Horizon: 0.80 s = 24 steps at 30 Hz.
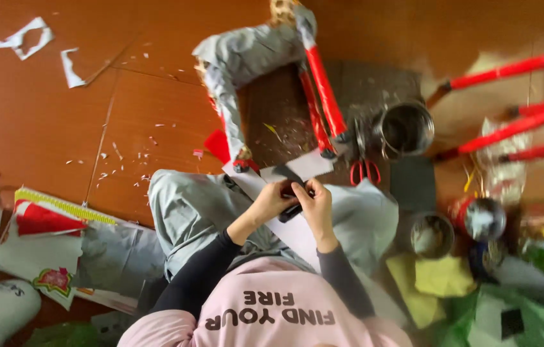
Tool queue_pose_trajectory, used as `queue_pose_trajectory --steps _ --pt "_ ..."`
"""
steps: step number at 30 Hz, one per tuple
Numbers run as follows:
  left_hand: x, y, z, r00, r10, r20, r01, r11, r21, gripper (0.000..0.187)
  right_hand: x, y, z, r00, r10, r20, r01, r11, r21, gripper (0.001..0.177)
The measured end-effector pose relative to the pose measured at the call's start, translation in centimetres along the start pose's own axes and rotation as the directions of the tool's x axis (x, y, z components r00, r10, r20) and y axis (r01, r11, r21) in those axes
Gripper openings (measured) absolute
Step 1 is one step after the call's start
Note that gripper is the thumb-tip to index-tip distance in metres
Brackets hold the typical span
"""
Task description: Wrapping a paper-mache giraffe structure with adhesive paper strips.
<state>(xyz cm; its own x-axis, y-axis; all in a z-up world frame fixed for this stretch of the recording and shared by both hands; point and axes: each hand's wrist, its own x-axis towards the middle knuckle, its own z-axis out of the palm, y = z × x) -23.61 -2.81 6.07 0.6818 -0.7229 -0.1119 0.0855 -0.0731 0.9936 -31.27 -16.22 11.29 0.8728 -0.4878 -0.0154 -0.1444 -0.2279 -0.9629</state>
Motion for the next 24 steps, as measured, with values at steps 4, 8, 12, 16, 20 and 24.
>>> queue_pose_trajectory --steps 4,8,12,16,20,24 --pt "-1.3 0.7 -0.5 0.990 -0.068 -0.122 0.087 0.985 0.152 0.023 1.8 1.4 -0.9 0.980 0.001 0.200 0.002 1.000 -0.016 0.042" --pt "-1.2 0.2 -0.6 0.992 -0.066 -0.109 0.074 0.995 0.074 0.019 1.9 3.1 -2.2 0.964 -0.001 0.267 0.028 0.995 -0.097 0.043" --pt "-1.4 3.0 -0.7 0.999 -0.038 0.023 0.037 0.999 0.029 0.021 0.8 3.8 -3.0 0.976 -0.012 0.219 0.029 0.997 -0.076 0.045" --pt "-0.7 0.8 0.6 0.997 0.060 -0.049 -0.046 0.966 0.256 0.023 0.1 4.7 -3.2 0.974 0.016 0.225 -0.018 1.000 0.006 0.046" --pt "-0.4 0.1 1.1 0.997 0.013 -0.074 0.004 0.973 0.229 0.025 0.0 4.4 -3.5 0.962 0.025 0.270 -0.044 0.997 0.066 0.043" --pt "-0.7 0.4 0.8 0.992 -0.046 -0.117 0.033 0.993 -0.113 0.017 0.3 4.3 -4.1 0.961 0.074 0.268 -0.076 0.997 -0.003 0.034"
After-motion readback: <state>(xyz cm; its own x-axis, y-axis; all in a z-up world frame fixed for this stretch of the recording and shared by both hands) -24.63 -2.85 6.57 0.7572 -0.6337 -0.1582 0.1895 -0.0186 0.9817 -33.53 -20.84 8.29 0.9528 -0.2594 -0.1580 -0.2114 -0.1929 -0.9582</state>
